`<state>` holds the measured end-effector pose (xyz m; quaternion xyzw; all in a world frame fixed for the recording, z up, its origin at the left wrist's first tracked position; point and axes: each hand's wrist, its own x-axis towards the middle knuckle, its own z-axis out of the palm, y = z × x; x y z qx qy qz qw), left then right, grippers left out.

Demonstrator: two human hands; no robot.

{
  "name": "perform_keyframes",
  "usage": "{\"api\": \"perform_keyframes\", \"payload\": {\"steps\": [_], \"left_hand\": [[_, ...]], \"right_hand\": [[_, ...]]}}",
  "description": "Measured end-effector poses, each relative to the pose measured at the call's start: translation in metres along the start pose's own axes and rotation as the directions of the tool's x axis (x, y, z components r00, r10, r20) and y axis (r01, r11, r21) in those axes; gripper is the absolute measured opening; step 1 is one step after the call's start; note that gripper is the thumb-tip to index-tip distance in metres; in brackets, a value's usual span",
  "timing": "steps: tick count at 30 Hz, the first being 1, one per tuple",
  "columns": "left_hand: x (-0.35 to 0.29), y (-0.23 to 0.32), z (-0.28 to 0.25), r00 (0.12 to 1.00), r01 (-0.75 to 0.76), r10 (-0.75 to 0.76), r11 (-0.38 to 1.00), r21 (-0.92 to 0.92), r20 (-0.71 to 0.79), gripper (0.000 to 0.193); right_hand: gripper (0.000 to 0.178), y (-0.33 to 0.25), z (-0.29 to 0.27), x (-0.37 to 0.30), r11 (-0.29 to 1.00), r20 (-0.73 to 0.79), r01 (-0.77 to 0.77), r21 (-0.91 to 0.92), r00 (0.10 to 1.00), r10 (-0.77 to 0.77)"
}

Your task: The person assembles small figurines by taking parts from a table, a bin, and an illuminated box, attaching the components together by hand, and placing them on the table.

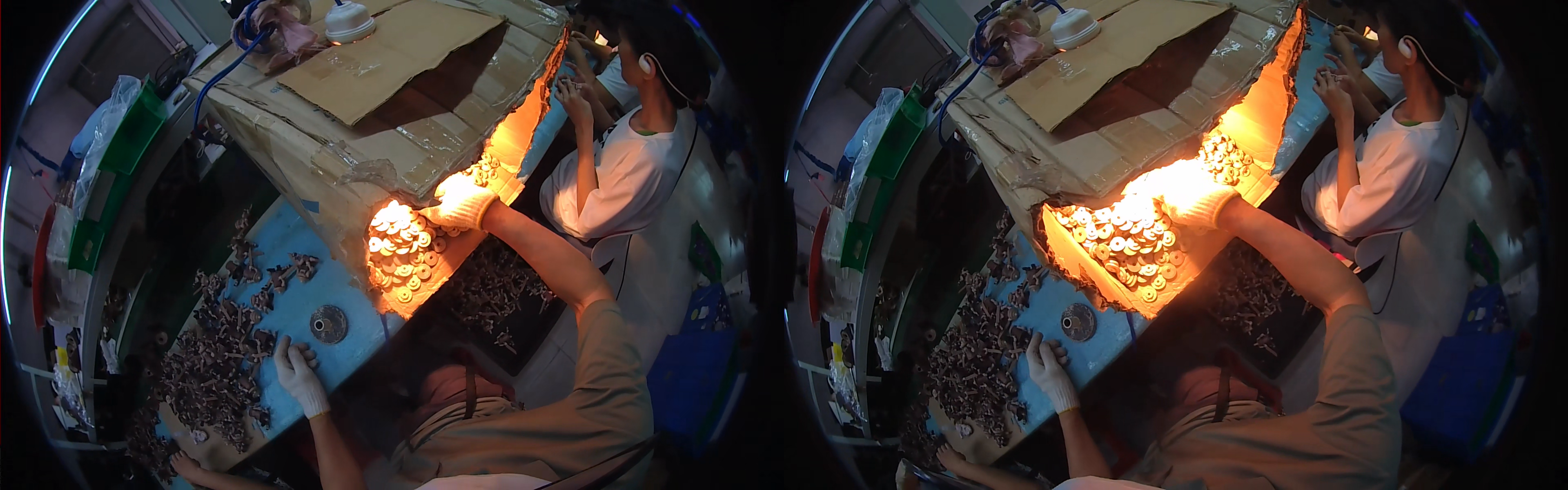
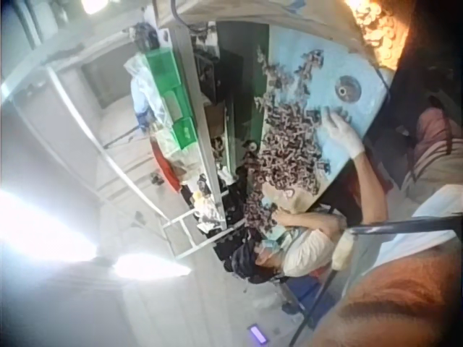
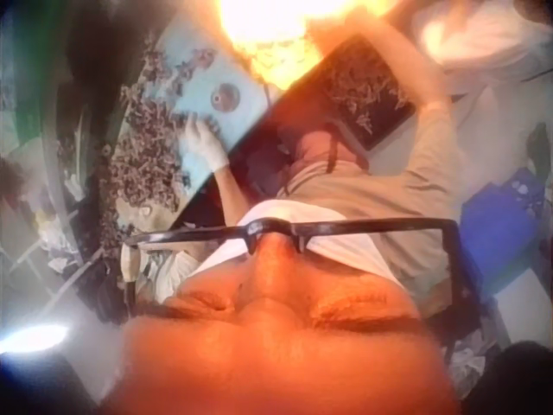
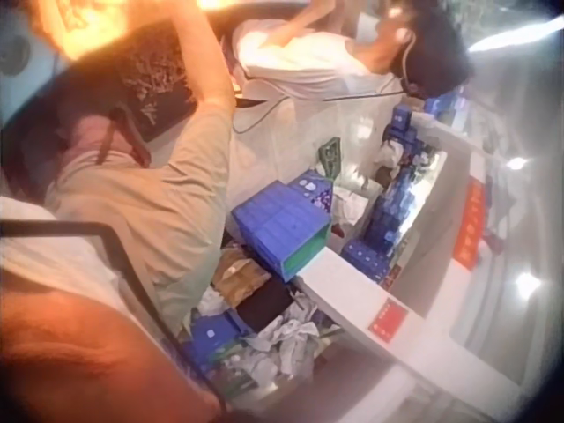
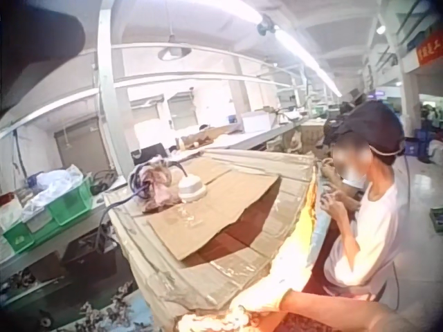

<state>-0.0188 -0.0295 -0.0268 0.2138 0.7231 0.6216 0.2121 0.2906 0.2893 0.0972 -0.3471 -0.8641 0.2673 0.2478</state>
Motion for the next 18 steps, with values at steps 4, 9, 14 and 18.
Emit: {"api": "perform_keyframes", "payload": {"steps": [4, 9, 14, 18], "left_hand": [[0.0, -0.001, 0.002, 1.0, -0.014, 0.014, 1.0, -0.001, -0.001, 0.036], [-0.004, 0.005, 0.002, 1.0, -0.012, 0.012, 1.0, 0.002, 0.004, 0.036], [-0.023, 0.036, 0.004, 0.999, -0.012, 0.006, 0.991, -0.135, -0.05, 0.036], [-0.082, 0.105, 0.021, 0.924, 0.133, -0.107, 0.99, -0.048, 0.366, 0.043]], "right_hand": [[0.047, 0.018, -0.009, 0.008, 0.999, 0.068, 0.01, 0.031, 0.998, -0.012], [0.039, 0.035, -0.016, 0.0, 0.988, 0.031, 0.109, 0.113, 0.993, -0.113], [0.033, 0.034, -0.005, -0.015, 0.971, 0.062, 0.096, 0.219, 0.992, -0.112], [0.021, -0.044, 0.035, -0.056, 0.664, 0.405, -0.447, 0.599, 0.885, 0.229]]}}
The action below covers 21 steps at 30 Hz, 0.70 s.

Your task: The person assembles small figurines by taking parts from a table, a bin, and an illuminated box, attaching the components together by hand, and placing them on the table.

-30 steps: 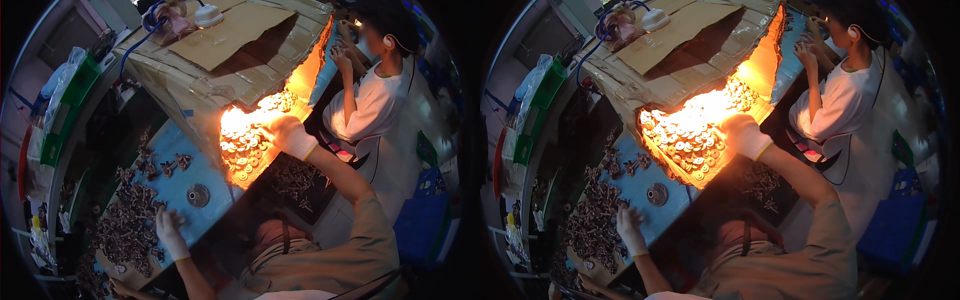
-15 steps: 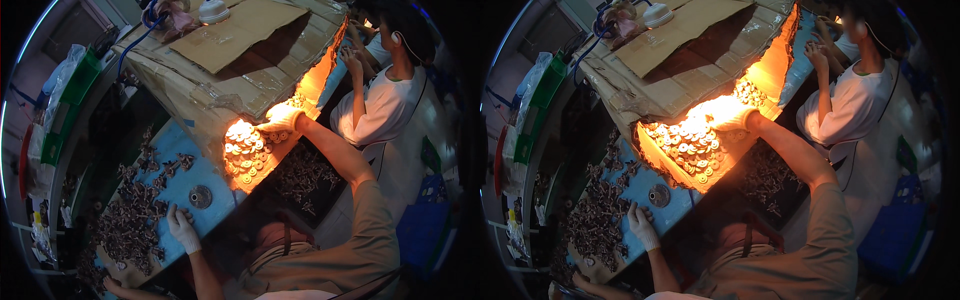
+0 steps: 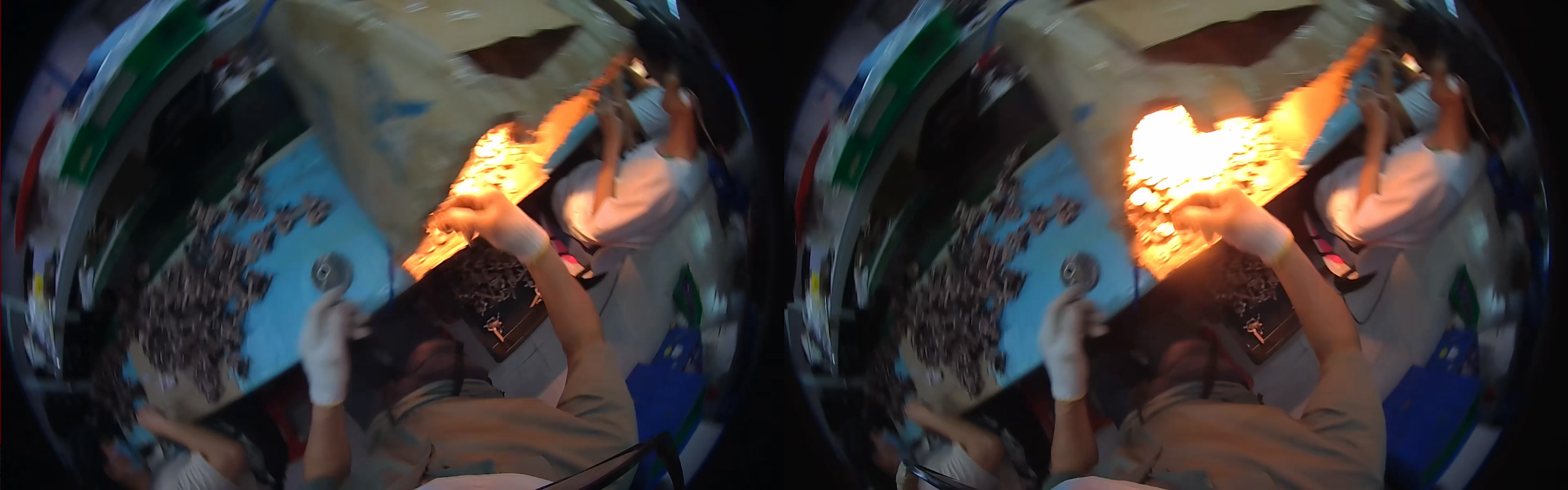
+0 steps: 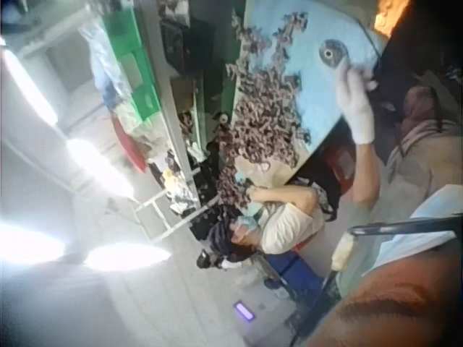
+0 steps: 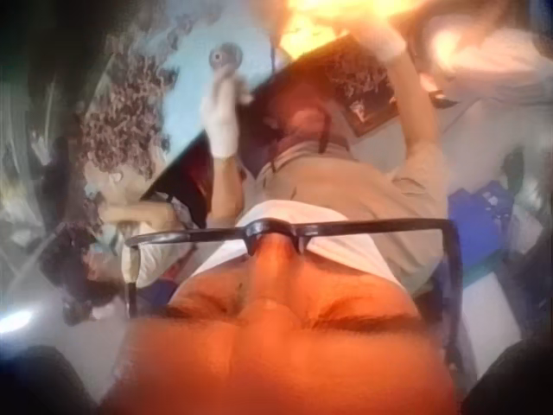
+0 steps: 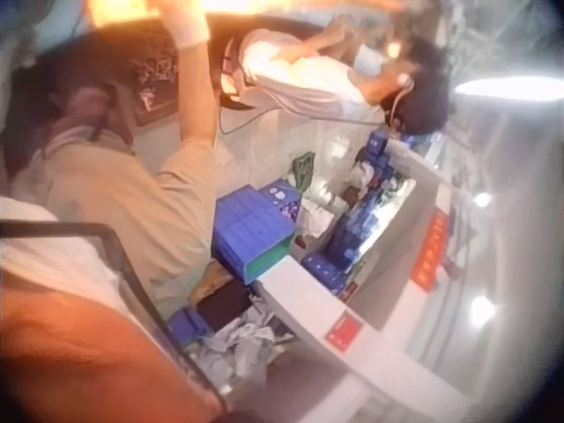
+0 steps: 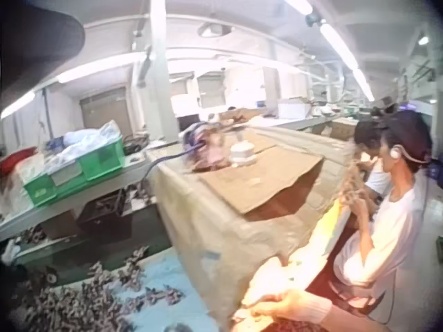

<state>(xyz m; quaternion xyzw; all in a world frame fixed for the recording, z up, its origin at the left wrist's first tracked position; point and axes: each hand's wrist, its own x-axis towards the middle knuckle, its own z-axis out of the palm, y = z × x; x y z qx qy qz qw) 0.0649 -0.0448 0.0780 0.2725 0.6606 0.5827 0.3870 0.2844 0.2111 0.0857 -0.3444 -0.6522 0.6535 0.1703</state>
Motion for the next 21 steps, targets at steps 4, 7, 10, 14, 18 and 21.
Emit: {"api": "perform_keyframes", "payload": {"steps": [4, 7, 10, 14, 18, 21], "left_hand": [[0.002, -0.016, 0.045, 0.929, 0.295, -0.202, 0.91, -0.29, 0.311, 0.045], [0.001, -0.04, 0.035, 0.955, 0.297, -0.237, 0.794, -0.531, 0.18, 0.046], [-0.002, -0.043, 0.007, 0.946, 0.321, -0.294, 0.793, -0.518, 0.135, 0.045], [-0.004, -0.044, -0.019, 0.958, 0.286, -0.246, 0.832, -0.475, 0.145, 0.042], [-0.002, -0.044, -0.039, 0.959, 0.283, -0.245, 0.87, -0.404, 0.144, 0.043], [0.0, -0.045, -0.05, 0.957, 0.283, -0.232, 0.869, -0.405, 0.172, 0.042]], "right_hand": [[0.018, 0.024, 0.099, -0.042, 0.887, -0.079, 0.354, -0.296, 0.916, -0.393], [0.026, 0.037, 0.149, -0.031, 0.525, 0.049, 0.545, -0.654, 0.723, -0.689], [0.032, 0.03, 0.163, -0.02, 0.675, 0.183, 0.482, -0.559, 0.866, -0.466], [0.036, 0.015, 0.17, -0.005, 0.781, 0.311, 0.386, -0.492, 0.915, -0.257], [0.034, 0.015, 0.178, 0.009, 0.784, 0.436, 0.433, -0.444, 0.869, -0.233], [0.033, 0.02, 0.183, 0.014, 0.799, 0.444, 0.451, -0.397, 0.857, -0.262]]}}
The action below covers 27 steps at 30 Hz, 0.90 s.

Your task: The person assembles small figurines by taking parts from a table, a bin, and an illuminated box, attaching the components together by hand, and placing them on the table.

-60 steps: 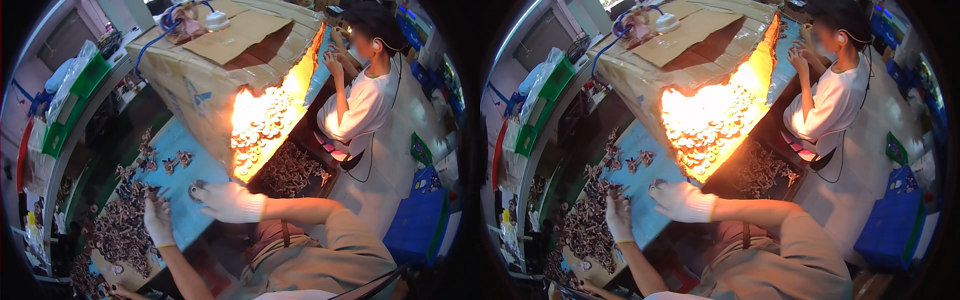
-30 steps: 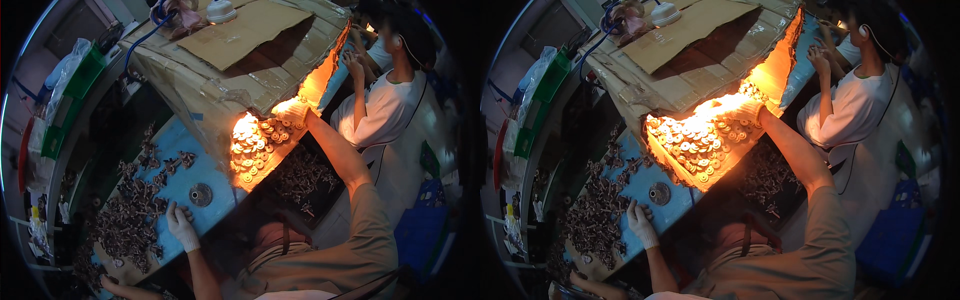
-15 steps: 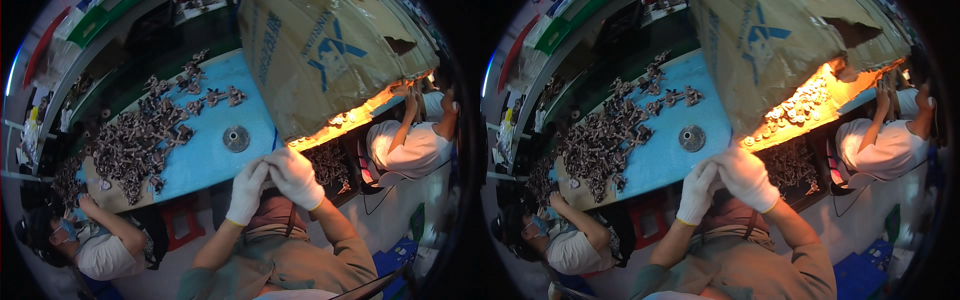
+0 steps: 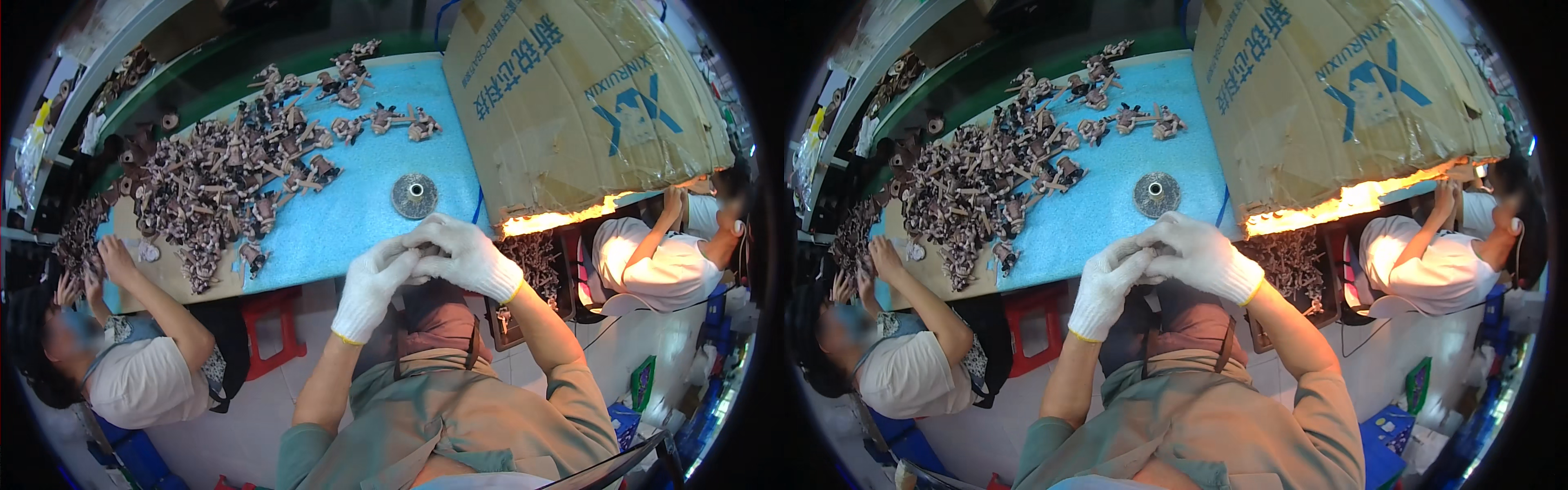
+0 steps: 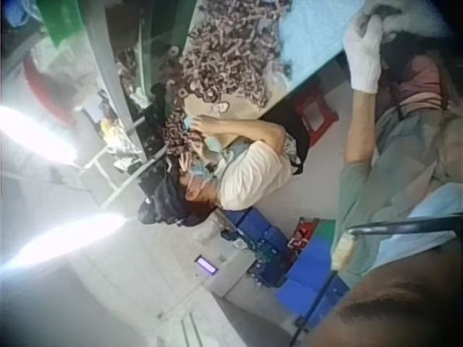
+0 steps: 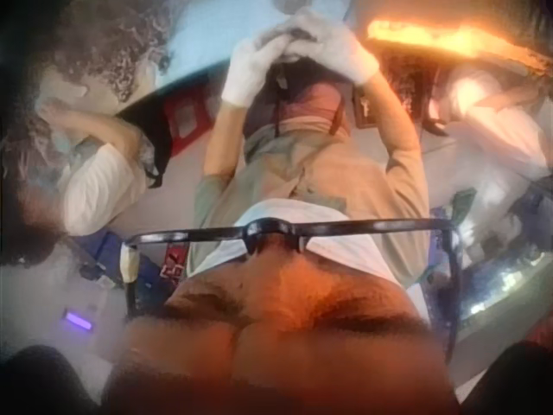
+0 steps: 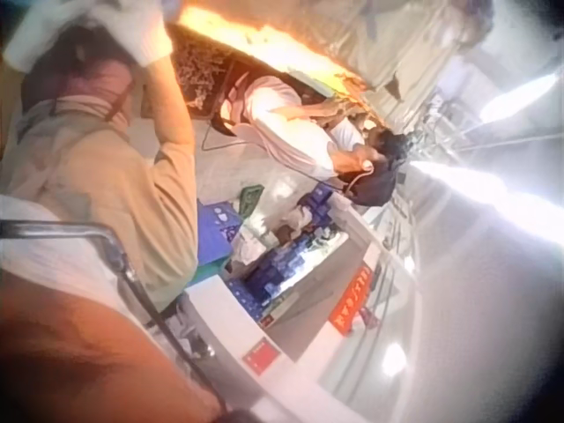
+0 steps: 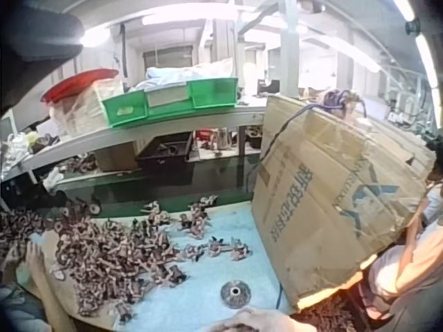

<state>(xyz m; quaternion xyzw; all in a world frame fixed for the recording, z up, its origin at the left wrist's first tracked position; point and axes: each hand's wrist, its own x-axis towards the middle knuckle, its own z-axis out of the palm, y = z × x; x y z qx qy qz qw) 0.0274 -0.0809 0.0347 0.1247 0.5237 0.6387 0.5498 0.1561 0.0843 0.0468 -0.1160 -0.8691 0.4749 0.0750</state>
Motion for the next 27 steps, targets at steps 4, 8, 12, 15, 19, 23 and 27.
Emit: {"api": "perform_keyframes", "payload": {"steps": [4, 8, 12, 15, 19, 23, 27], "left_hand": [[0.003, -0.003, -0.008, 1.0, 0.018, -0.019, 0.999, -0.032, -0.023, 0.041], [0.01, 0.001, -0.009, 0.998, -0.027, 0.026, 1.0, -0.006, -0.058, 0.039], [0.03, -0.005, -0.016, 0.98, -0.082, 0.135, 0.944, 0.319, -0.149, 0.034], [0.051, -0.008, -0.032, 0.934, -0.164, 0.332, 0.726, 0.668, -0.132, 0.029], [0.067, -0.007, -0.037, 0.772, -0.307, 0.628, 0.23, 0.923, 0.101, 0.025], [0.062, 0.006, -0.02, 0.833, -0.294, 0.536, 0.636, 0.713, -0.135, 0.032], [0.084, 0.03, 0.017, 0.984, -0.087, 0.155, 0.841, 0.534, -0.084, 0.039]], "right_hand": [[0.03, 0.005, 0.007, 0.002, 0.979, -0.029, -0.105, 0.175, 0.993, 0.111], [0.03, 0.0, 0.014, 0.004, 0.845, -0.072, -0.313, 0.433, 0.923, 0.378], [0.028, -0.008, 0.01, 0.006, 0.812, -0.234, -0.357, 0.461, 0.834, 0.5], [0.03, -0.01, -0.008, 0.027, 0.812, -0.287, -0.398, 0.426, 0.792, 0.539], [0.034, 0.003, -0.012, 0.051, 0.858, -0.197, -0.404, 0.317, 0.857, 0.476], [0.035, 0.014, -0.008, 0.058, 0.893, -0.22, -0.398, 0.213, 0.871, 0.44], [0.027, 0.074, 0.003, 0.044, 0.854, -0.395, 0.073, -0.515, 0.864, -0.312]]}}
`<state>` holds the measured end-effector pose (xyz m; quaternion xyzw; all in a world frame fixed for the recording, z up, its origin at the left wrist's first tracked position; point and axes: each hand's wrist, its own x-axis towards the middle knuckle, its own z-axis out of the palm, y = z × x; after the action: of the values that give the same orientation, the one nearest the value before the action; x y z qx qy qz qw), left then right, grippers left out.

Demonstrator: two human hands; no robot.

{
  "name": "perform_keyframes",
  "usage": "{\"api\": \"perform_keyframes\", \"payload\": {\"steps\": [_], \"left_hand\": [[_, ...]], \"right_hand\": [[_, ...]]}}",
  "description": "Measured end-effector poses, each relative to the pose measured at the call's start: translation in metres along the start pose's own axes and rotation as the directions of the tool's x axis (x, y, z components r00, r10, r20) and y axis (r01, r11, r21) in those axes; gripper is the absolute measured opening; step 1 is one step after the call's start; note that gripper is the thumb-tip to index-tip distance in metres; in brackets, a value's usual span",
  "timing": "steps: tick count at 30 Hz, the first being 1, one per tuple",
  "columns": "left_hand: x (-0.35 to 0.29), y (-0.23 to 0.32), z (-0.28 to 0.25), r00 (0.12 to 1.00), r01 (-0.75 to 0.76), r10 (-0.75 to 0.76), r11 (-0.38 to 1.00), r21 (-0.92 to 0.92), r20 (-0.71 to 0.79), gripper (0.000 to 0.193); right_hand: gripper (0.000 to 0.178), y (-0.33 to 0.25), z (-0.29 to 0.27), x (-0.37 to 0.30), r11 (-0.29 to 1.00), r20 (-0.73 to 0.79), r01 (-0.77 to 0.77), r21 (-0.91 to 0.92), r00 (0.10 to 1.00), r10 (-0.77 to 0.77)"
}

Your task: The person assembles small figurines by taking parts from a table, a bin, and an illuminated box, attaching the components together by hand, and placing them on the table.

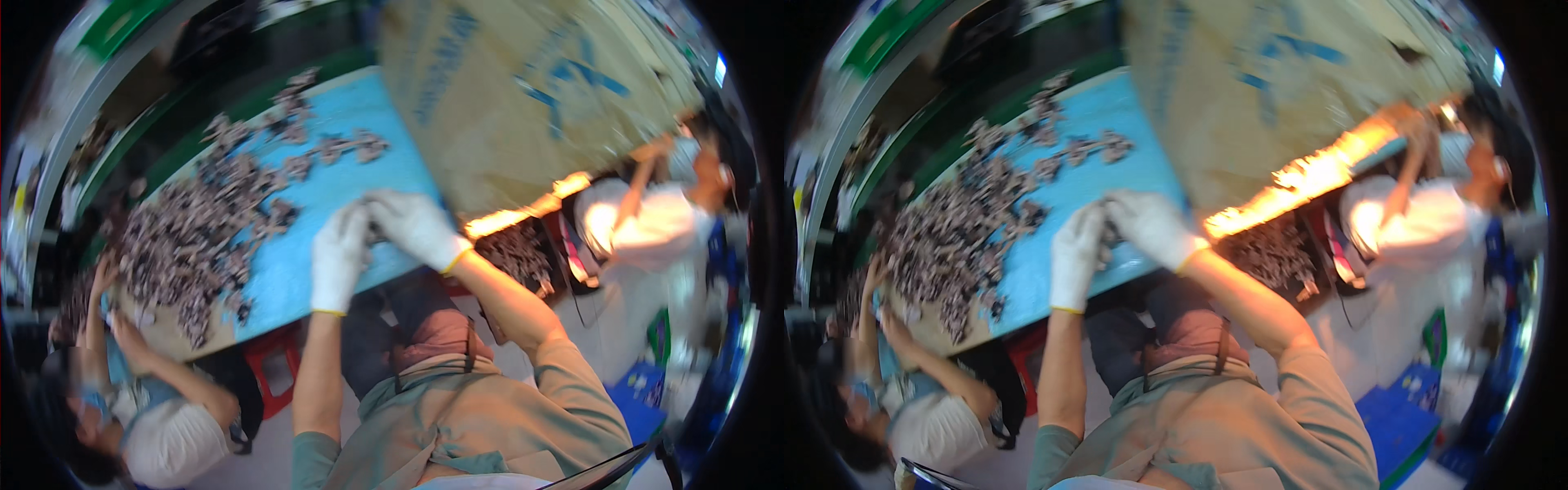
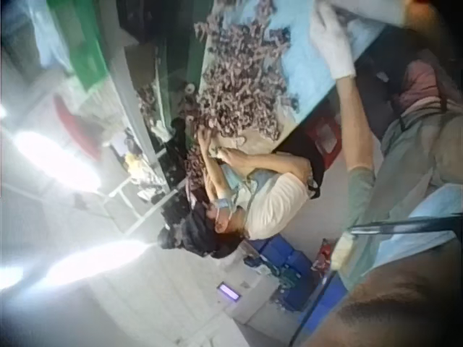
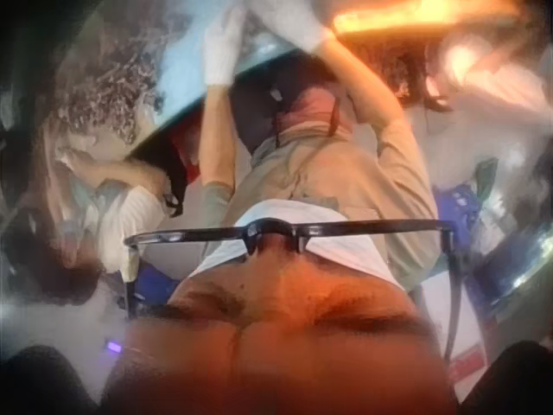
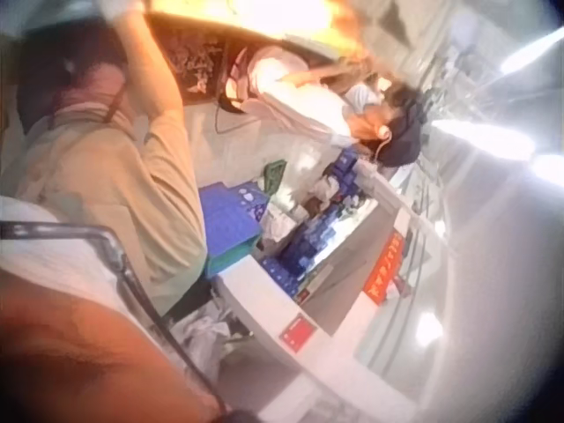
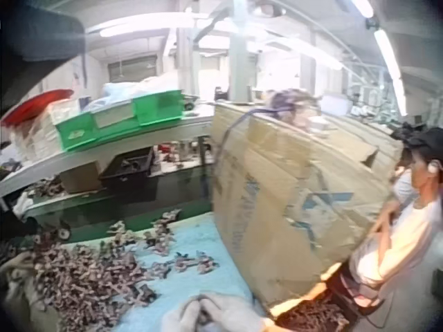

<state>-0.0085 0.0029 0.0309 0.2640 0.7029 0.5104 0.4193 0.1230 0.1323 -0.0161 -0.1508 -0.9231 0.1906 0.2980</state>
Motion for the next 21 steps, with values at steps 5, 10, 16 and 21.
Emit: {"api": "perform_keyframes", "payload": {"steps": [5, 10, 16, 21], "left_hand": [[0.012, -0.001, -0.001, 0.994, 0.074, -0.075, 0.997, -0.024, -0.082, 0.036], [0.03, -0.005, 0.007, 0.997, 0.081, -0.08, 0.992, -0.1, 0.012, 0.04], [0.027, -0.01, 0.009, 0.999, 0.053, -0.053, 0.996, -0.073, 0.006, 0.041], [0.019, -0.002, 0.01, 0.995, 0.072, -0.074, 0.997, -0.034, -0.061, 0.038]], "right_hand": [[0.026, -0.072, -0.045, -0.074, 0.699, 0.306, -0.616, 0.362, 0.787, 0.535], [0.029, 0.021, -0.083, -0.289, 0.832, 0.315, -0.467, -0.301, 0.775, 0.548], [0.042, 0.124, -0.094, -0.406, -0.032, -0.059, -0.944, -0.327, -0.013, 0.998], [0.039, 0.144, -0.081, -0.413, -0.012, -0.141, -0.764, -0.645, 0.103, 0.985]]}}
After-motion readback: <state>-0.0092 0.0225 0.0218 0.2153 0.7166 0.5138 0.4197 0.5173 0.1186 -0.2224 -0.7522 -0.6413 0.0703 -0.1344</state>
